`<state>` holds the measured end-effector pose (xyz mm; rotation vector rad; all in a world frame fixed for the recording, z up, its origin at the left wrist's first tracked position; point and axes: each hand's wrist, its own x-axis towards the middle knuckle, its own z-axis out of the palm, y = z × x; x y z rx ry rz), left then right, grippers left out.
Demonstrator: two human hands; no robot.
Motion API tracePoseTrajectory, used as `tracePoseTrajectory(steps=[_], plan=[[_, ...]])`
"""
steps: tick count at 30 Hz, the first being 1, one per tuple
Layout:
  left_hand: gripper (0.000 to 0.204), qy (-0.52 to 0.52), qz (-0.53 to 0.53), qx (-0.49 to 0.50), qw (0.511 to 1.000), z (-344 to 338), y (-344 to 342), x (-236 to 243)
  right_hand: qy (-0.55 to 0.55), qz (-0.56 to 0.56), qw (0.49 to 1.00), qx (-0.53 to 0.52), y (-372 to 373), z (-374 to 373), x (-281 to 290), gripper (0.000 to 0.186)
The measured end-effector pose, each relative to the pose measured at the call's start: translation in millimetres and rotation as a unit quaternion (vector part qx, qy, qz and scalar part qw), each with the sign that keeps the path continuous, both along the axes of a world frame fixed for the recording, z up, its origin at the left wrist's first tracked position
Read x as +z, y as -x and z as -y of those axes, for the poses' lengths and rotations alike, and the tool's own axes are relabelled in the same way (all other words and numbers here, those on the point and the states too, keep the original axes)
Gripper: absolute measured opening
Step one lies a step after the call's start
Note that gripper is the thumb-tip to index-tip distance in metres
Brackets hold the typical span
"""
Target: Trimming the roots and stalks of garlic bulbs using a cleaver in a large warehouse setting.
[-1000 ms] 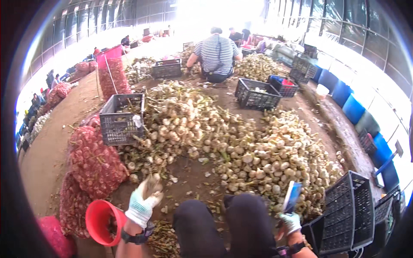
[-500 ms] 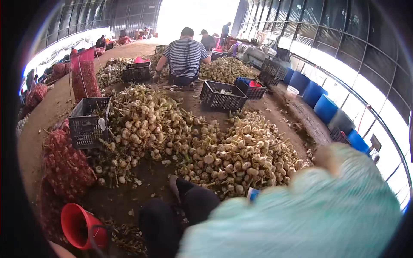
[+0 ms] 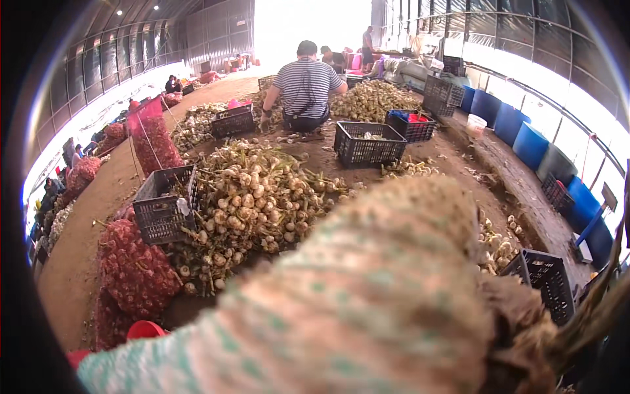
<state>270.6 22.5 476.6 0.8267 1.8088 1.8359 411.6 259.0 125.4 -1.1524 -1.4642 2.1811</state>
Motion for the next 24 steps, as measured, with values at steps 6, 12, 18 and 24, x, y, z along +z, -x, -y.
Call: tracePoseTrajectory(steps=[6, 12, 18, 24], plan=[[0.061, -0.029, -0.019, 0.023, 0.999, 16.0, -1.1, 21.7, 0.088, -0.003, 0.995, 0.055, 5.7, -12.3, 3.8, 0.020], [0.046, 0.183, -0.161, 0.211, 0.946, 42.7, 105.6, -23.6, -0.031, -0.009, 0.995, 0.089, 64.4, -31.3, 53.0, 0.020], [0.050, 0.488, -0.214, 0.135, 0.835, 43.2, 276.2, -210.0, -0.091, -0.039, 0.986, 0.135, 243.9, -60.1, 64.3, 0.023], [0.070, 0.633, -0.176, -0.014, 0.754, -45.6, 402.1, -351.3, 0.011, -0.008, 0.990, 0.137, 379.7, -28.0, -16.8, 0.027]])
